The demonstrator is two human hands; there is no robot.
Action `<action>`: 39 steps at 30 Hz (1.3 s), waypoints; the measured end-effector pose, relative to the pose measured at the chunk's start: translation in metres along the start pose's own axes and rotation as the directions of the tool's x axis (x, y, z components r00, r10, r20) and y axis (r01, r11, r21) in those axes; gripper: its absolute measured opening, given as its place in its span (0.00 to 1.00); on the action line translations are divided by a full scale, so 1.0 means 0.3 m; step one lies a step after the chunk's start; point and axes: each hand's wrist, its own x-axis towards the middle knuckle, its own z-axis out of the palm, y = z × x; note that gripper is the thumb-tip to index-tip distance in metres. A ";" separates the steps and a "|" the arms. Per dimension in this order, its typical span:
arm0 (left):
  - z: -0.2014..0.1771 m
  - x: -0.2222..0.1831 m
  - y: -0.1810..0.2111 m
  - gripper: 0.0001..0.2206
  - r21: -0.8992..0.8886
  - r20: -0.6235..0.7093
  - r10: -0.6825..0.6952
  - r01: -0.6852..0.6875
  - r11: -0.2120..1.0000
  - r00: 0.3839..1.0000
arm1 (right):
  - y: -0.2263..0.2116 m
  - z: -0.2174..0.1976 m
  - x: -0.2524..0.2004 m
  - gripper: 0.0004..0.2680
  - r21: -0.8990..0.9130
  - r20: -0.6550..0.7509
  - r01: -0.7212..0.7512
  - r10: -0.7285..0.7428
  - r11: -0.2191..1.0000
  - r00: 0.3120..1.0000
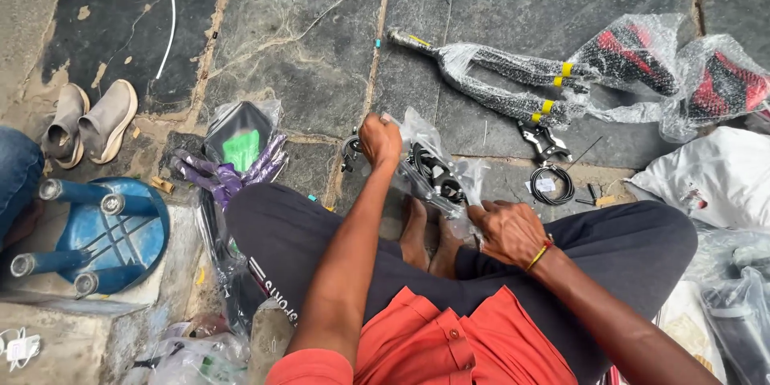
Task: The person sits on the ground assembling bicycle brake calipers, using a small wrench to tighten bolts on the brake components and setting finished calipers aside. They then pick up a bubble-wrapped bicycle fork and peel the plastic wrapping off it by hand.
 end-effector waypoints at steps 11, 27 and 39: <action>-0.028 -0.124 -0.119 0.05 -0.626 0.619 -0.252 0.661 0.413 0.744 | -0.036 -0.077 -0.118 0.06 0.681 -0.306 -0.235 0.561 0.693 0.769; 0.024 -0.677 0.239 0.25 -0.027 0.900 0.429 0.993 -0.114 0.074 | -0.046 -0.475 -0.330 0.03 0.584 -0.449 -0.207 0.525 0.785 0.723; -0.071 -0.541 0.259 0.12 -0.752 0.658 0.059 0.658 0.019 0.750 | -0.319 -0.383 -0.145 0.14 0.628 -0.260 -0.429 0.694 0.650 0.671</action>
